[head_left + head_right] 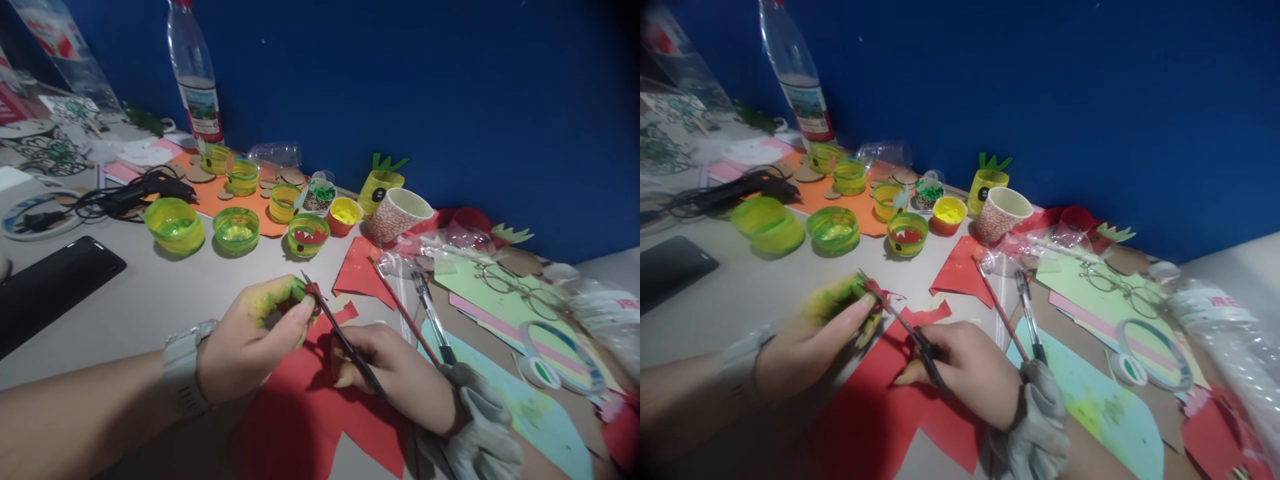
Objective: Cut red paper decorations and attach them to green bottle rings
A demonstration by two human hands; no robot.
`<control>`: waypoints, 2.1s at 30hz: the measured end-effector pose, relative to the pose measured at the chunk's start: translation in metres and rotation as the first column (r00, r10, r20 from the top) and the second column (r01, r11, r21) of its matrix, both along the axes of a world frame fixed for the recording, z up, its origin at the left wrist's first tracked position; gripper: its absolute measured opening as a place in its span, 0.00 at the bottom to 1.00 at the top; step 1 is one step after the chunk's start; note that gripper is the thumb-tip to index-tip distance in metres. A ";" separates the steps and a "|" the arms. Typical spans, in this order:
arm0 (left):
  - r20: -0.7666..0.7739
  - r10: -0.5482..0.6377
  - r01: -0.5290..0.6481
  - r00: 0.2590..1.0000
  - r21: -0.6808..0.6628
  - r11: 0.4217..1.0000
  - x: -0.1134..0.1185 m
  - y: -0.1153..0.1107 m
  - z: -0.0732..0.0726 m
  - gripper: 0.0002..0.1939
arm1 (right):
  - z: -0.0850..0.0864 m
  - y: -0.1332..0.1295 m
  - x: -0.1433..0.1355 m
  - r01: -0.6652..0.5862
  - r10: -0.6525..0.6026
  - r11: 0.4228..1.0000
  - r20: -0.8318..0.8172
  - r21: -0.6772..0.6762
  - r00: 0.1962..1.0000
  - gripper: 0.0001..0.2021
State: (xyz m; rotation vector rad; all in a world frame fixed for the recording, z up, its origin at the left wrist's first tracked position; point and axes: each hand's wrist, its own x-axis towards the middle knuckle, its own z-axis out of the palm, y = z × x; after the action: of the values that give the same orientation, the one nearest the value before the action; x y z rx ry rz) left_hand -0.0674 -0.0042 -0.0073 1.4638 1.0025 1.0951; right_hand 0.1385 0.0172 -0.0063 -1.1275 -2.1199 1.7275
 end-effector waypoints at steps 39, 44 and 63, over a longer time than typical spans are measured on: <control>-0.040 0.052 -0.050 0.998 0.045 0.998 -0.001 -0.002 -0.006 0.10 | -0.004 0.002 0.000 -0.002 0.003 1.000 -0.031 0.005 1.000 0.20; -0.026 0.039 -0.037 0.999 0.055 0.998 0.000 -0.001 -0.004 0.10 | -0.002 0.002 0.000 -0.004 0.003 1.000 -0.041 -0.009 0.999 0.19; -0.052 0.064 -0.062 0.997 0.036 0.997 0.000 0.001 -0.002 0.12 | -0.001 0.001 0.000 0.019 -0.020 0.999 -0.022 -0.040 1.000 0.20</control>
State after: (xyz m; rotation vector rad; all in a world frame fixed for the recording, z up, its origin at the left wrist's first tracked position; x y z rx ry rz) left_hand -0.0679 -0.0030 -0.0089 1.5040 1.0783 1.1285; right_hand 0.1384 0.0181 -0.0069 -1.1301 -2.0631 1.7731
